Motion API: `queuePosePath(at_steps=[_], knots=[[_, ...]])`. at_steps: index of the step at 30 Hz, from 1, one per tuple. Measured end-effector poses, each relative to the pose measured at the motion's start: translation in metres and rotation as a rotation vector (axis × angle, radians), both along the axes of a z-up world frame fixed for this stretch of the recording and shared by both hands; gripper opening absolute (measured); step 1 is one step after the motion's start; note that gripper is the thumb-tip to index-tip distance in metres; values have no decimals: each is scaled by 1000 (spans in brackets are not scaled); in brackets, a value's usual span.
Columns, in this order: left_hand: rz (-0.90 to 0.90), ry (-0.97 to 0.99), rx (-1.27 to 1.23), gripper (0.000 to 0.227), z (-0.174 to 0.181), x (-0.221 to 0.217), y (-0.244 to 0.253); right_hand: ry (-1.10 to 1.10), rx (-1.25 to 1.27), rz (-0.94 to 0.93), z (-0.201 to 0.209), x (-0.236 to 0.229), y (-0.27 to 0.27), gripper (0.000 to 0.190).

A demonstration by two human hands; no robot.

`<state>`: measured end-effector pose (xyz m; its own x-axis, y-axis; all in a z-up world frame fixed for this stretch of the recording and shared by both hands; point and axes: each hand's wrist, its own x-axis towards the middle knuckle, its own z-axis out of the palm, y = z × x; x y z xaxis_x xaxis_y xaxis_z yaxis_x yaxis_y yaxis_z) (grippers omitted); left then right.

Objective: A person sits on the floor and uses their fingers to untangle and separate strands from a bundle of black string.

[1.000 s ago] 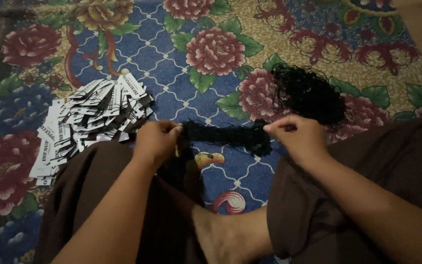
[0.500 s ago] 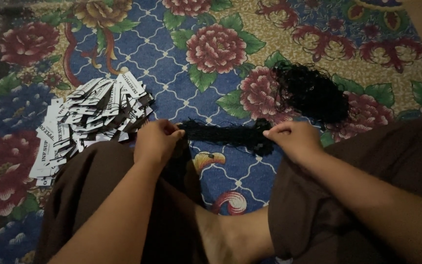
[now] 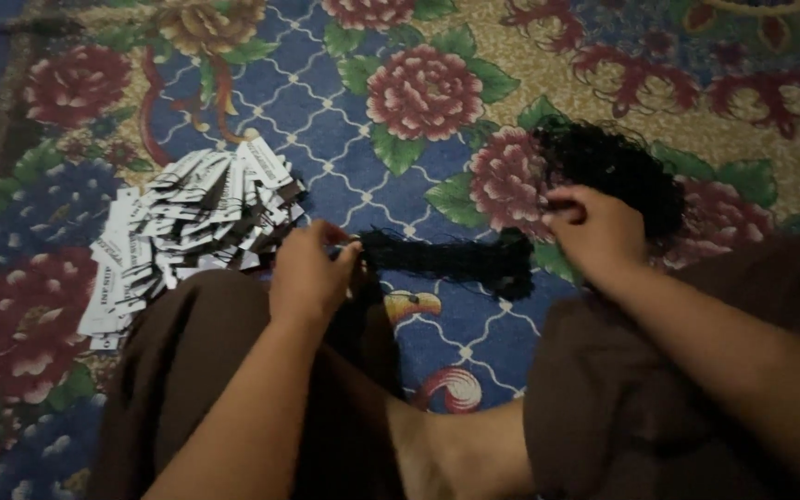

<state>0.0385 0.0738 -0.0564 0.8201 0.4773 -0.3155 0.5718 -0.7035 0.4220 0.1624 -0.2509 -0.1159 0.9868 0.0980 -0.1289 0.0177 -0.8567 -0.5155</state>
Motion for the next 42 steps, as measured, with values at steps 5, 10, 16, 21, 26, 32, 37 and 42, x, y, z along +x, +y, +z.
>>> queuePosePath(at_steps=[5,10,16,21,26,32,37,42], knots=[[-27,-26,-11,28,4,-5,0,24,-58,19,23,-10,7,22],[-52,-20,14,30,2,-5,-2,-176,-81,42,-23,0,-8,11],[-160,-217,26,26,-8,-7,-7,-511,39,29,8,-15,5,14],[-402,-474,-403,61,7,-16,-47,-726,217,487,32,-39,28,7],[-453,-366,-566,60,25,-27,-83,-642,245,772,38,-73,40,18],[-332,-318,-602,26,21,-21,-79,-528,264,821,48,-73,35,15],[-68,-281,-871,26,20,-19,-82,-558,276,840,39,-69,32,18],[275,-375,-1106,29,25,-20,-80,-592,287,712,39,-61,30,13]])
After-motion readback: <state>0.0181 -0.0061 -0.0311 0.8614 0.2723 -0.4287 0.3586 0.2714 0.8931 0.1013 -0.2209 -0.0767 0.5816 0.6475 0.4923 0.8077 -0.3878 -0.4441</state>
